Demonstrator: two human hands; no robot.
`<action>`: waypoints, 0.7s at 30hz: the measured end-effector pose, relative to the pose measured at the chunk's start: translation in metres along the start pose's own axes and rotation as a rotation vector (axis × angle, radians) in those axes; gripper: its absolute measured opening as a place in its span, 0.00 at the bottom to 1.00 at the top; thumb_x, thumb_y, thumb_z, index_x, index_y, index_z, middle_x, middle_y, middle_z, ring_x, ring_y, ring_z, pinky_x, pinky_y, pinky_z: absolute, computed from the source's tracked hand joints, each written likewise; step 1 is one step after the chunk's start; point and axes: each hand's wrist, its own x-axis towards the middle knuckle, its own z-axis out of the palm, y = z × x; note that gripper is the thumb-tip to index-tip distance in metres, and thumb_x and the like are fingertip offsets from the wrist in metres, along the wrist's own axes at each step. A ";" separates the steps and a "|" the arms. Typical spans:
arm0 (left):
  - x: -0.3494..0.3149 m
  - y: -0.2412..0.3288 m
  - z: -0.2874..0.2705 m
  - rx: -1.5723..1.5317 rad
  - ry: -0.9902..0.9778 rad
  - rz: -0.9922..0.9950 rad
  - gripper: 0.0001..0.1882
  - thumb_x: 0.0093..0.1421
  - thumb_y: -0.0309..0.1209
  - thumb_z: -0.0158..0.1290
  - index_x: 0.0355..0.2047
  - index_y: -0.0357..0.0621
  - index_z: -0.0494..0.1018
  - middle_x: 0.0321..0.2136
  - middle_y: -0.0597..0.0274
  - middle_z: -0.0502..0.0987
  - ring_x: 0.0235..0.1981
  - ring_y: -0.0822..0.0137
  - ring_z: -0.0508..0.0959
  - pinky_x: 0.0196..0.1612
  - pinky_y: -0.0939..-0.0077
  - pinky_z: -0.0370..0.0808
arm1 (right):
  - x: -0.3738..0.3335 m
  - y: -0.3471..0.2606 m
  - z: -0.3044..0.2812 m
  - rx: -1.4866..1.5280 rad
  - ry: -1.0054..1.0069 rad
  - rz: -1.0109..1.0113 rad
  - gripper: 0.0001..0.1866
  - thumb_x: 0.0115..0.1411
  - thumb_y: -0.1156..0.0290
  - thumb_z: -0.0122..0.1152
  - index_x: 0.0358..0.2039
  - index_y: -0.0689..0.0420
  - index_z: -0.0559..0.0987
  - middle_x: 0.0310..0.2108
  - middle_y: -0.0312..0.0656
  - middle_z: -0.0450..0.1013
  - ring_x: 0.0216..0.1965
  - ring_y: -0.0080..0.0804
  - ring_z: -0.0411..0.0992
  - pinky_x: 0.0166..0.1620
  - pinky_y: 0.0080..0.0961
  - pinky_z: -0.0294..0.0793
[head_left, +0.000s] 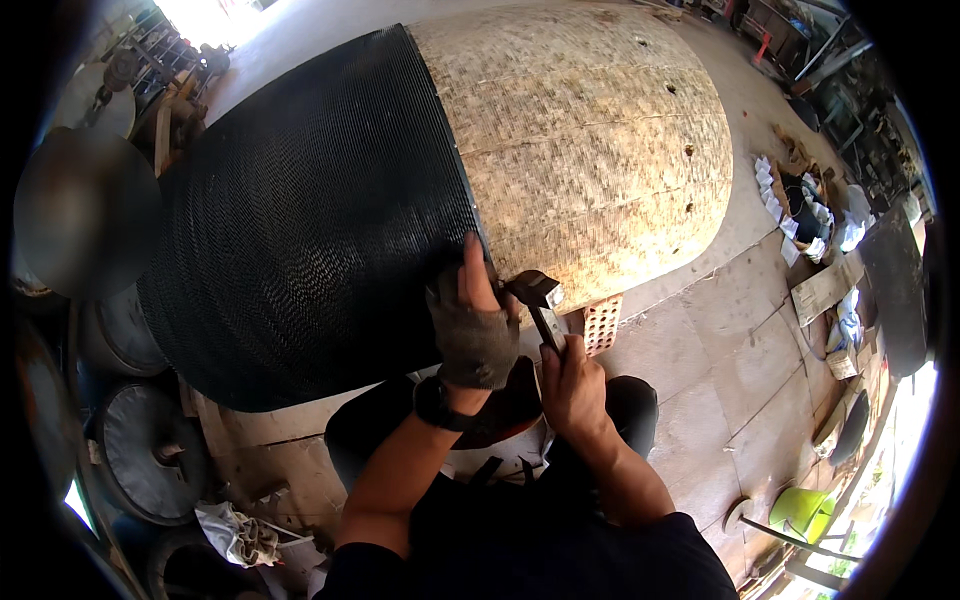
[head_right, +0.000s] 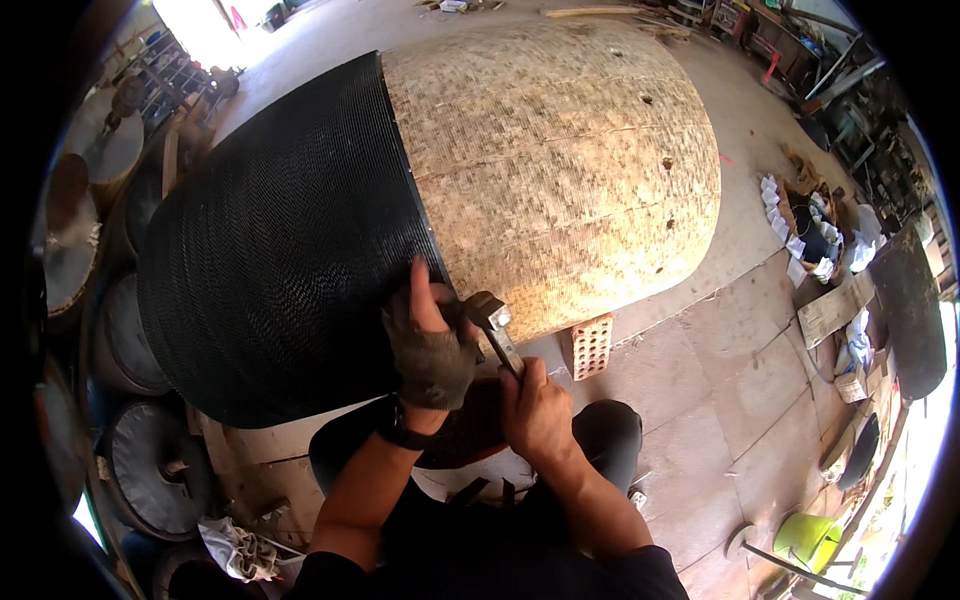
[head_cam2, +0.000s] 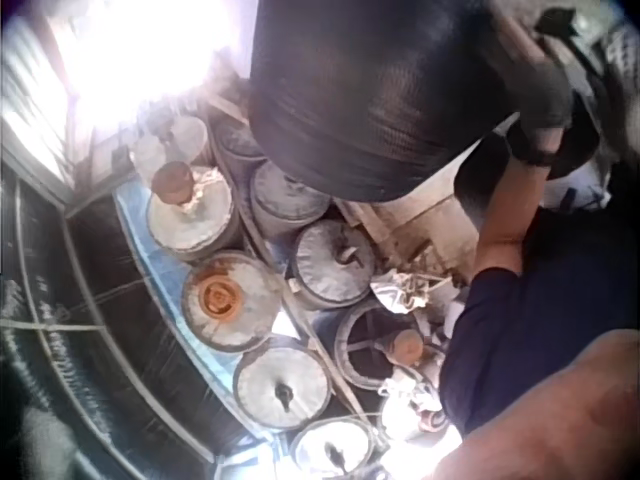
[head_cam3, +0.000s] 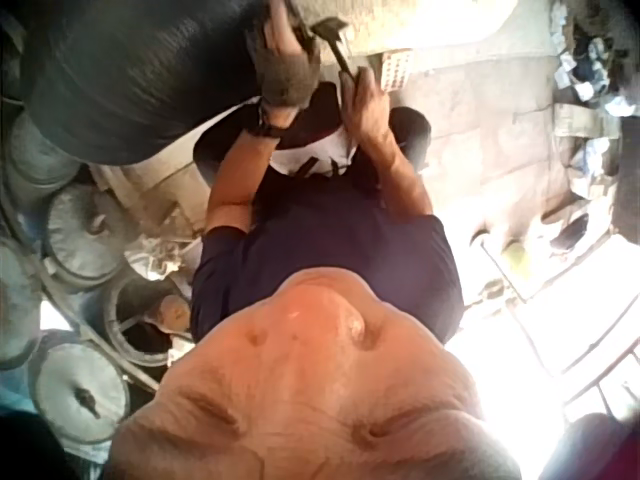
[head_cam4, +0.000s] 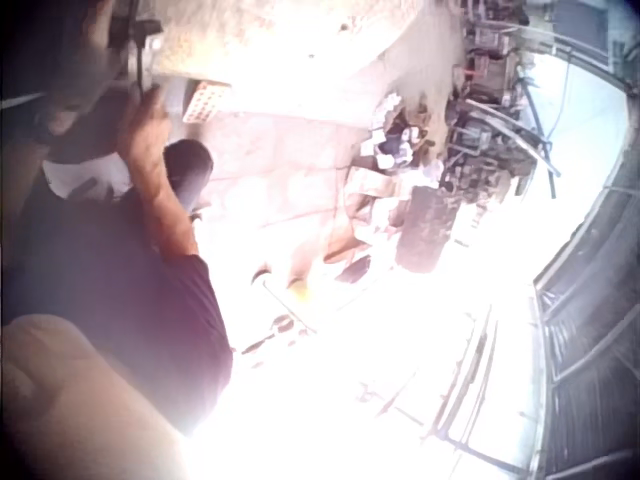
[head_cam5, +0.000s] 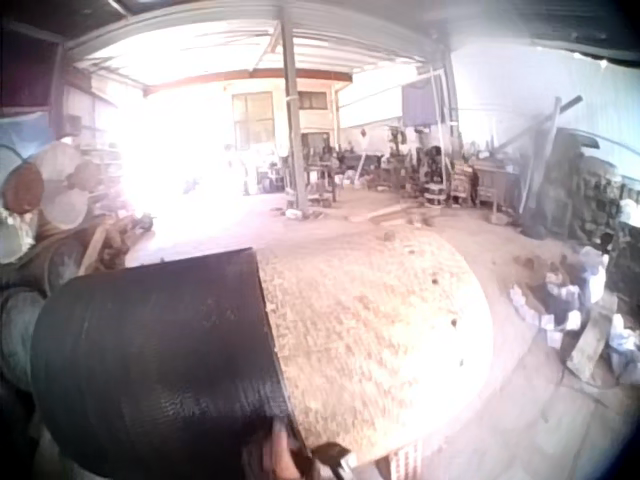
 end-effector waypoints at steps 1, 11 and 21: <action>0.000 0.002 -0.010 0.008 -0.041 -0.051 0.43 0.51 0.22 0.60 0.66 0.29 0.55 0.38 0.50 0.75 0.40 0.50 0.75 0.49 0.46 0.69 | -0.003 -0.005 -0.004 0.063 -0.010 -0.030 0.11 0.66 0.71 0.57 0.44 0.64 0.69 0.24 0.60 0.75 0.24 0.63 0.74 0.26 0.51 0.72; -0.168 -0.042 0.006 0.128 -0.296 0.351 0.28 0.52 0.38 0.65 0.51 0.40 0.70 0.43 0.46 0.74 0.43 0.48 0.76 0.47 0.49 0.74 | -0.010 -0.005 0.003 0.175 0.052 -0.070 0.06 0.65 0.77 0.52 0.40 0.65 0.71 0.22 0.58 0.69 0.22 0.60 0.70 0.25 0.44 0.69; -0.159 -0.021 0.007 0.323 -0.599 0.150 0.14 0.60 0.32 0.48 0.44 0.49 0.76 0.30 0.61 0.76 0.42 0.59 0.75 0.42 0.58 0.74 | -0.010 -0.007 -0.003 0.096 0.025 -0.092 0.10 0.69 0.71 0.48 0.38 0.67 0.72 0.25 0.54 0.73 0.21 0.44 0.71 0.26 0.38 0.70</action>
